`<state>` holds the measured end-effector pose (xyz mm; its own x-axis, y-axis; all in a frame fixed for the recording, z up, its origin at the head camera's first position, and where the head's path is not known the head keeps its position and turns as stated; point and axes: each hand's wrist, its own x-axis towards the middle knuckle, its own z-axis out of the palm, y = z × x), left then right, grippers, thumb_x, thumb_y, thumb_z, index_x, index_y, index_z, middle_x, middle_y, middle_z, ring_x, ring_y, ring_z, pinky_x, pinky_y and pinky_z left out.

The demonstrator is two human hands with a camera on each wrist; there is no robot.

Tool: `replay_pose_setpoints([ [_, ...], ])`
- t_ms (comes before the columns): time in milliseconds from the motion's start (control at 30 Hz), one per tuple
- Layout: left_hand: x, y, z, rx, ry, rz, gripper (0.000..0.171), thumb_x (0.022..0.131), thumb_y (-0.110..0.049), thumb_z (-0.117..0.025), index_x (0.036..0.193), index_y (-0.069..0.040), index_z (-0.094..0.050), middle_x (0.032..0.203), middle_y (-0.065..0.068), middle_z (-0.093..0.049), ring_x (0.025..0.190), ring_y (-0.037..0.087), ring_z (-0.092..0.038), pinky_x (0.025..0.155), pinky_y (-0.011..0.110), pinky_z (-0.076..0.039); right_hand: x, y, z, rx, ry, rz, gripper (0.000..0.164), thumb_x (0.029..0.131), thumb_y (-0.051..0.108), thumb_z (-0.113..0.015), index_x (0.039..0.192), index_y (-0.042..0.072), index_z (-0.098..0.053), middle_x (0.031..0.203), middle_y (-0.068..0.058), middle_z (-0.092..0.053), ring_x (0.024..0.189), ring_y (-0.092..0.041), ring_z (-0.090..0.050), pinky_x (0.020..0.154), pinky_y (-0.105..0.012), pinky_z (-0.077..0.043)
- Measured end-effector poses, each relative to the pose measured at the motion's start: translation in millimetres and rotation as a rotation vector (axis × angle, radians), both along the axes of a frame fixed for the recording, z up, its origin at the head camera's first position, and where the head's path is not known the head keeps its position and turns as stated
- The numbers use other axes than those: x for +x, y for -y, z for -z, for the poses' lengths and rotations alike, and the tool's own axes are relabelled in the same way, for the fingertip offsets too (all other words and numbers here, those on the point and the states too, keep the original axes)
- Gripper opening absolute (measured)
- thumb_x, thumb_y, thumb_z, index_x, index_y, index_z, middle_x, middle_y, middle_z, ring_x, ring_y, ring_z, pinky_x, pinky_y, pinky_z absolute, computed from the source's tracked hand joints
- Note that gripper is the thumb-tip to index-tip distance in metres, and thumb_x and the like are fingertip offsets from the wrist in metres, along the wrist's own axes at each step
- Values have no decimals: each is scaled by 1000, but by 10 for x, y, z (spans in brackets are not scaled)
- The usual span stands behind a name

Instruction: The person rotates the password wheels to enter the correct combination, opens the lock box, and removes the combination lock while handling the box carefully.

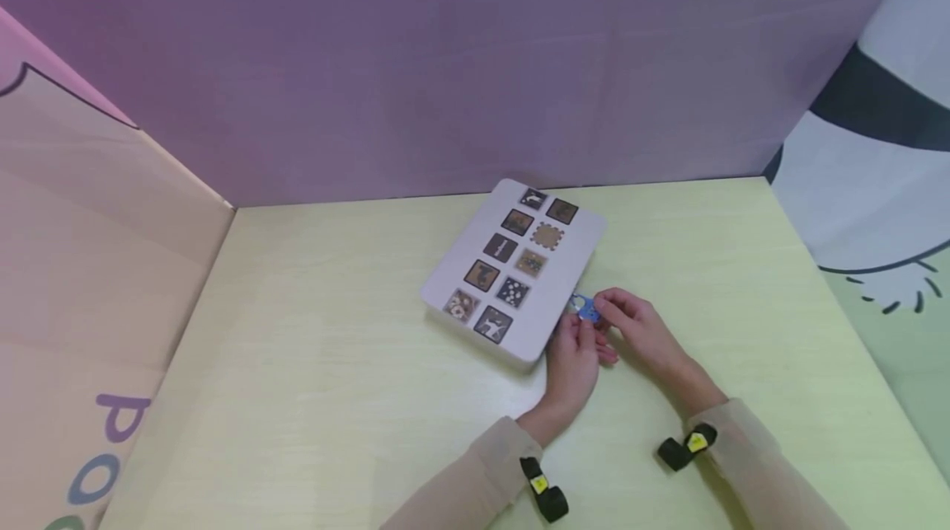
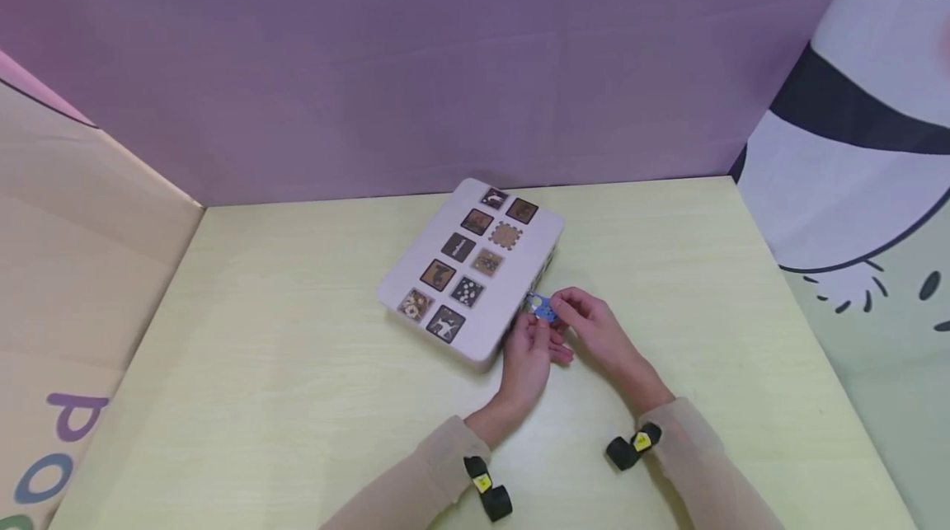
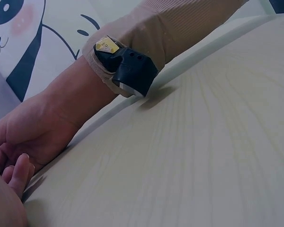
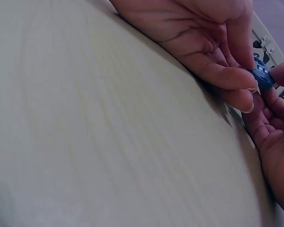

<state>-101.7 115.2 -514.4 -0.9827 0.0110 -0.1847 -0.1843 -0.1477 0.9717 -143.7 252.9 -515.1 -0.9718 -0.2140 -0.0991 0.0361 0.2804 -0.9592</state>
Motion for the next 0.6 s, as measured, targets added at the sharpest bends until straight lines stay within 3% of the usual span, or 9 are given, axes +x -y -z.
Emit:
replay_pose_setpoints([
  [600,2,2,-14,10,4,-5,12,109,-9,-46,106,-4,-57,81,4,-64,61,13,-65,60,23,-61,5,12,-13,22,9,17,35,109,25,-52,117,-9,-62,93,3,-69,89,-9,-64,87,-17,-49],
])
